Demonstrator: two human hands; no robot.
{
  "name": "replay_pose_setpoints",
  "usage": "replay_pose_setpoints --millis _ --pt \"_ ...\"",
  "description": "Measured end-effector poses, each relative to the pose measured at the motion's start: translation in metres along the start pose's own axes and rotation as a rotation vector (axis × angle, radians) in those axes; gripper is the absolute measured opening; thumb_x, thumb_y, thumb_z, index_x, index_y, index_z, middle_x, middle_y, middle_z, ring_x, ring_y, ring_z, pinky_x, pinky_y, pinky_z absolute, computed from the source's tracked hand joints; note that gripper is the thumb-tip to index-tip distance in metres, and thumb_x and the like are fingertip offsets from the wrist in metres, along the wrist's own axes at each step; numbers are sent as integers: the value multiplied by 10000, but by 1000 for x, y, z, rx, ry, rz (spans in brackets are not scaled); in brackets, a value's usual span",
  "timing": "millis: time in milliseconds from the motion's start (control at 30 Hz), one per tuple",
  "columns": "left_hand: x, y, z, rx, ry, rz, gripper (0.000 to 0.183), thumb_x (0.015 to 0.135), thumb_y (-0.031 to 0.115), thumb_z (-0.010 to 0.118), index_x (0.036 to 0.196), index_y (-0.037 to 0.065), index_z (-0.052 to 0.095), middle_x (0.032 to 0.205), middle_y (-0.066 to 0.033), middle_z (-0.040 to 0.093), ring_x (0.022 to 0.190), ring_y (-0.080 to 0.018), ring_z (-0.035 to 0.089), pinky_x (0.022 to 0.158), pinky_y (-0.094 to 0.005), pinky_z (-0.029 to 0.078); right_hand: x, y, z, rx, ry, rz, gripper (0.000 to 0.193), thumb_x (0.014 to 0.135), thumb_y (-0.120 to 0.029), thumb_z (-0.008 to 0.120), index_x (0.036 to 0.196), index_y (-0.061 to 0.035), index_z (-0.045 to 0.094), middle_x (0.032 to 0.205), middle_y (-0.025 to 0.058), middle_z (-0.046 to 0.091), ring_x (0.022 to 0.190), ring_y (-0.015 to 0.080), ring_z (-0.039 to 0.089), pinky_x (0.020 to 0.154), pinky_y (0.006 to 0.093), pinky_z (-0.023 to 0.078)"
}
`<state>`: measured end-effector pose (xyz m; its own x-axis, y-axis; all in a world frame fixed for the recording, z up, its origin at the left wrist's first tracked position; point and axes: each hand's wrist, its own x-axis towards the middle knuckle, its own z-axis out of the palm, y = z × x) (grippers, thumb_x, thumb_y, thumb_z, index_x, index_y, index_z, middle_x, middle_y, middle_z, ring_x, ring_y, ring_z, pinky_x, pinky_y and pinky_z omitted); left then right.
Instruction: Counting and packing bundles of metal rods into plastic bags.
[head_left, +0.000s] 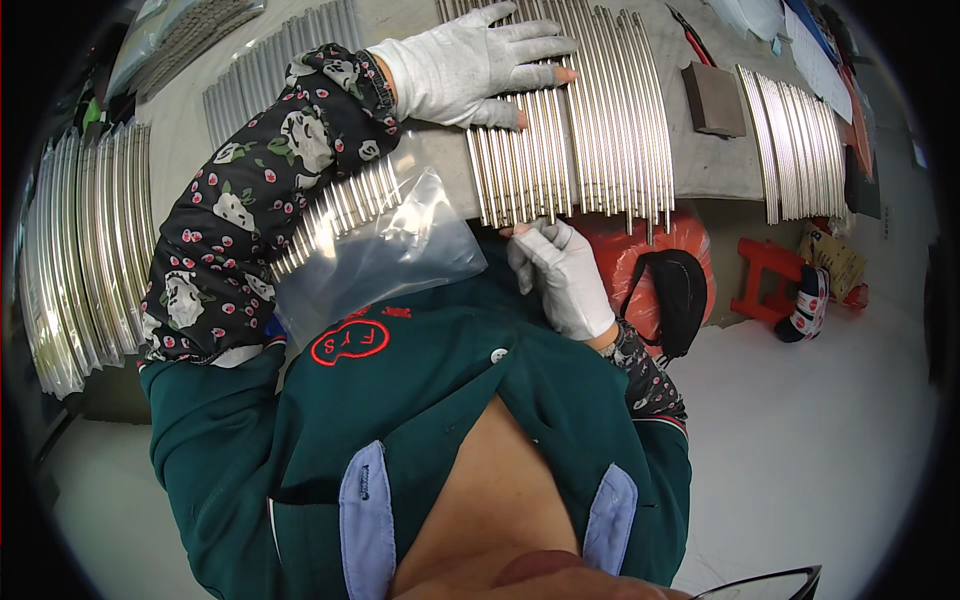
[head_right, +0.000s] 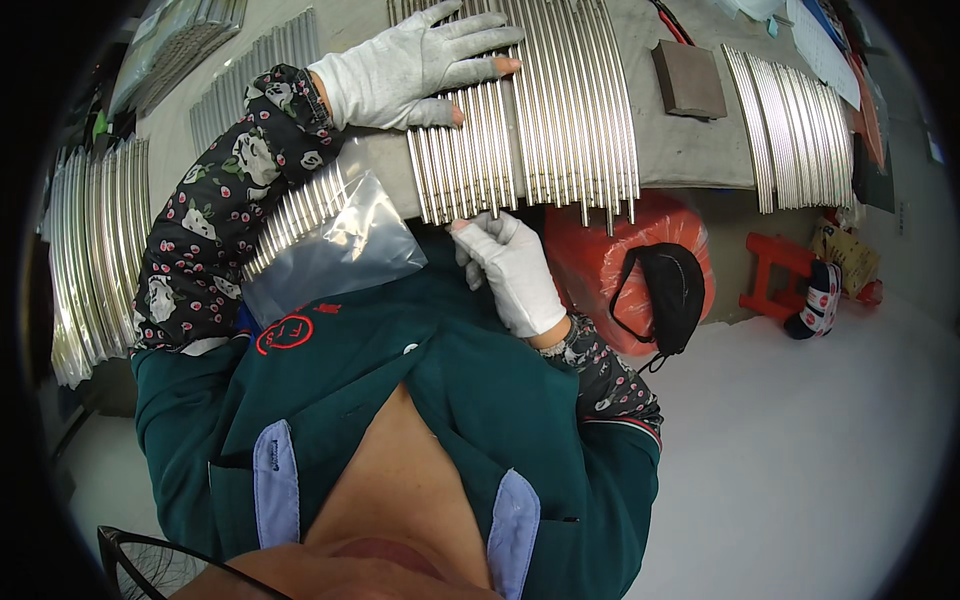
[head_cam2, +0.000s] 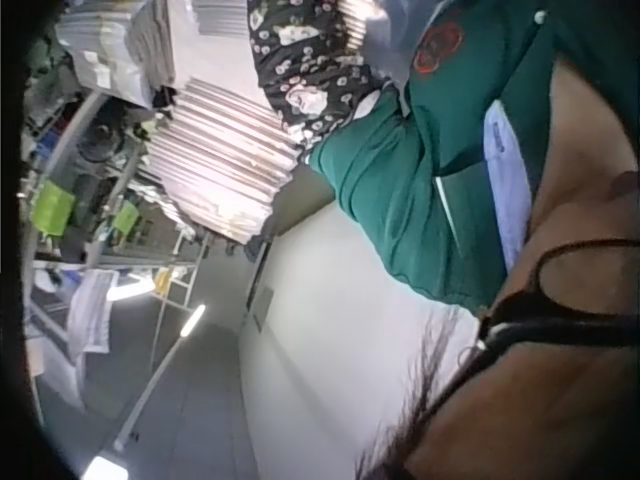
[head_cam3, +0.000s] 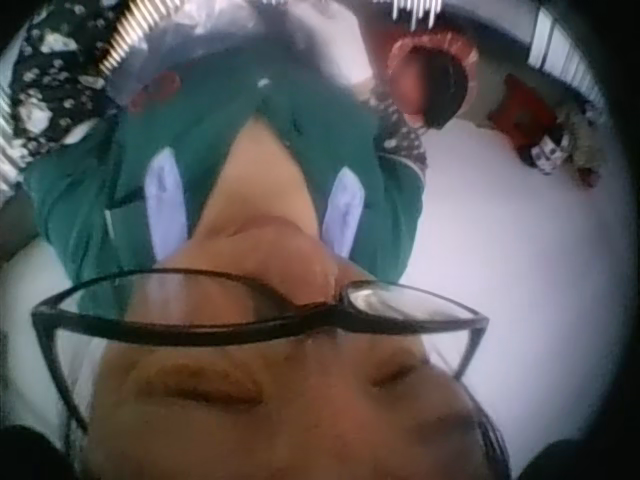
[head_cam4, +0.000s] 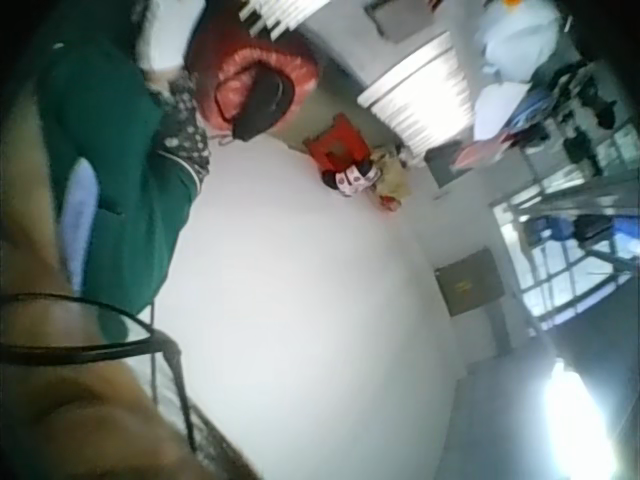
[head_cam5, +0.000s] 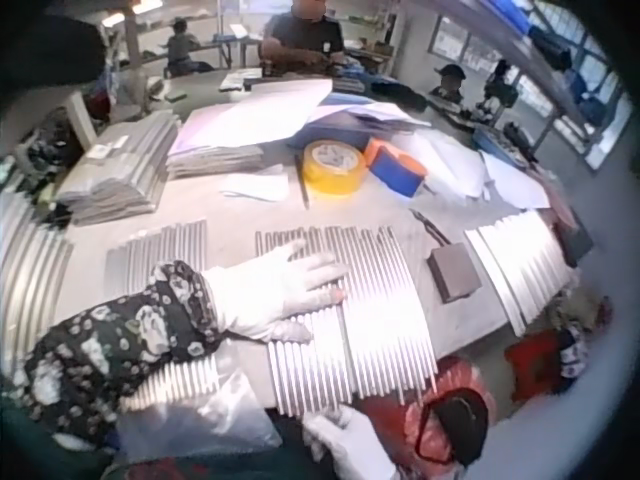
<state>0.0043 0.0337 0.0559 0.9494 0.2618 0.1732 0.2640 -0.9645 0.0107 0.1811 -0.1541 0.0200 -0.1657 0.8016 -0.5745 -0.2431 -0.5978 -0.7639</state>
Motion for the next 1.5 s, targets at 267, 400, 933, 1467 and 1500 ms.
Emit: replay_pose_setpoints --millis 267,400,933,1467,1500 --pt "4 -2 8 12 18 -5 641 840 418 534 1333 27 413 1401 -218 350 1311 -365 321 1062 -557 226 3 -4 11 109 85 -21 187 900 -141 592 742 -59 535 595 14 496 441 92 409 435 227 330" --pt "3 -1 6 12 9 -20 640 845 422 527 1339 32 408 1405 -214 350 1311 -367 323 1062 -558 225 2 -3 8 94 34 -38 226 907 -163 585 718 -54 527 598 20 500 441 85 415 419 220 335" --pt "7 0 7 23 -3 -27 644 848 416 519 1351 33 395 1404 -215 350 1312 -372 319 1058 -548 233 3 0 3 287 -21 -68 170 866 -145 583 761 -11 582 649 65 569 468 127 509 410 234 405" --pt "20 10 32 131 11 -184 587 906 531 426 1381 188 390 1471 -46 303 1368 -234 264 1113 -499 218 4 -5 -1 218 117 -40 150 837 -122 575 760 7 575 633 92 571 443 154 507 402 261 411" --pt "21 11 32 138 10 -188 590 904 530 430 1382 186 389 1471 -46 303 1368 -234 264 1112 -498 220 4 -5 2 225 157 -44 156 835 -123 577 748 7 573 625 93 569 437 153 504 400 260 408"
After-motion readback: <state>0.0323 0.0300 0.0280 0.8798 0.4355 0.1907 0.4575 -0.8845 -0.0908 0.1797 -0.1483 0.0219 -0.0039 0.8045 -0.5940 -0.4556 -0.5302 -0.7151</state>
